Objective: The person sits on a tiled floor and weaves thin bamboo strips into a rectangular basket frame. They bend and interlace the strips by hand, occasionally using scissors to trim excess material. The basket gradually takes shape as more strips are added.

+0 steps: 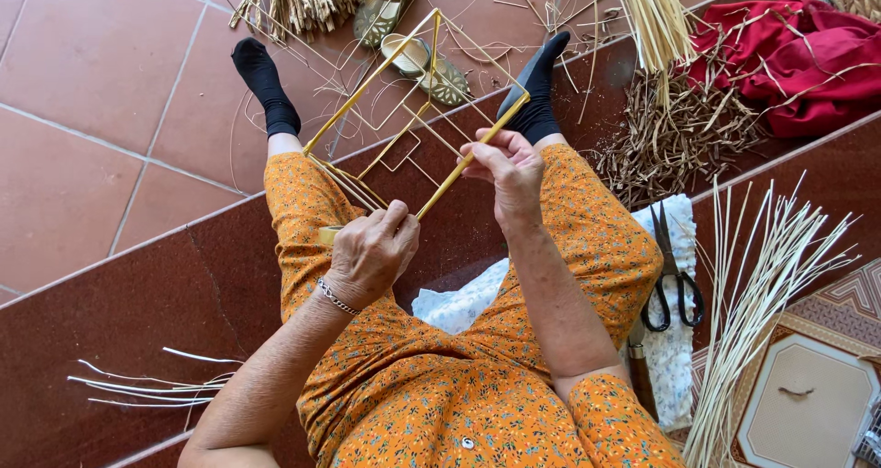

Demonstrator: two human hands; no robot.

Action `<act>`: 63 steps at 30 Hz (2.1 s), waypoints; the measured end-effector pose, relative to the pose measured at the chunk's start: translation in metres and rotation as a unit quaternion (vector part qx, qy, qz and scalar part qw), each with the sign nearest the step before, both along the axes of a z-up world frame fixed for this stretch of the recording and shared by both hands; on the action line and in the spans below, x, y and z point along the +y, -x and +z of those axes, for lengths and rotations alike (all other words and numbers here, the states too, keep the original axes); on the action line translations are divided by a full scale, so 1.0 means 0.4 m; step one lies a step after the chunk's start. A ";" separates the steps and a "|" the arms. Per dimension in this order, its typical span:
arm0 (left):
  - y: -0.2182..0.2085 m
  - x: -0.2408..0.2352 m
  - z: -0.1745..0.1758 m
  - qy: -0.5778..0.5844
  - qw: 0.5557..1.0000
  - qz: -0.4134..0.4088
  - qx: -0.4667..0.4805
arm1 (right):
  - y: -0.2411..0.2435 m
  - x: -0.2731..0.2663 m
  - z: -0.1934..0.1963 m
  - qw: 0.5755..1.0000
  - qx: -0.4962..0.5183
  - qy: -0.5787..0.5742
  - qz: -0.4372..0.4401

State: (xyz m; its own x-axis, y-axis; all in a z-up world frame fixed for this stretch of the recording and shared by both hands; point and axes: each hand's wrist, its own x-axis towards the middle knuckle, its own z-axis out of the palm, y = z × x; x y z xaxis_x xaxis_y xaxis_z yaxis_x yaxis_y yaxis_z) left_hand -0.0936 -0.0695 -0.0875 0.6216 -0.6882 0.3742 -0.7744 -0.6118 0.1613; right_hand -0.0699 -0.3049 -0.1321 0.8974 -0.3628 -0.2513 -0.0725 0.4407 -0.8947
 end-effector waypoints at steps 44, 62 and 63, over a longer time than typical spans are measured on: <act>0.007 -0.016 0.048 0.061 0.995 0.062 0.050 | 0.017 0.050 -0.087 0.961 -0.086 -0.263 0.020; 0.010 -0.014 0.050 0.072 0.993 0.066 0.059 | 0.053 0.080 -0.150 0.872 -0.116 -0.453 0.146; 0.011 -0.014 0.050 0.070 0.993 0.066 0.062 | 0.055 0.082 -0.151 0.876 -0.116 -0.445 0.144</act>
State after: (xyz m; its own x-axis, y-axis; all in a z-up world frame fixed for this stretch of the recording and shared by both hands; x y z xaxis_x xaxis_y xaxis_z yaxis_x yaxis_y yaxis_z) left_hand -0.0979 -0.0751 -0.0674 0.7499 -0.5443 0.3760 -0.6582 -0.6711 0.3412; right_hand -0.0918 -0.2723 -0.1923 0.9837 0.1347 -0.1188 -0.1576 0.9648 -0.2105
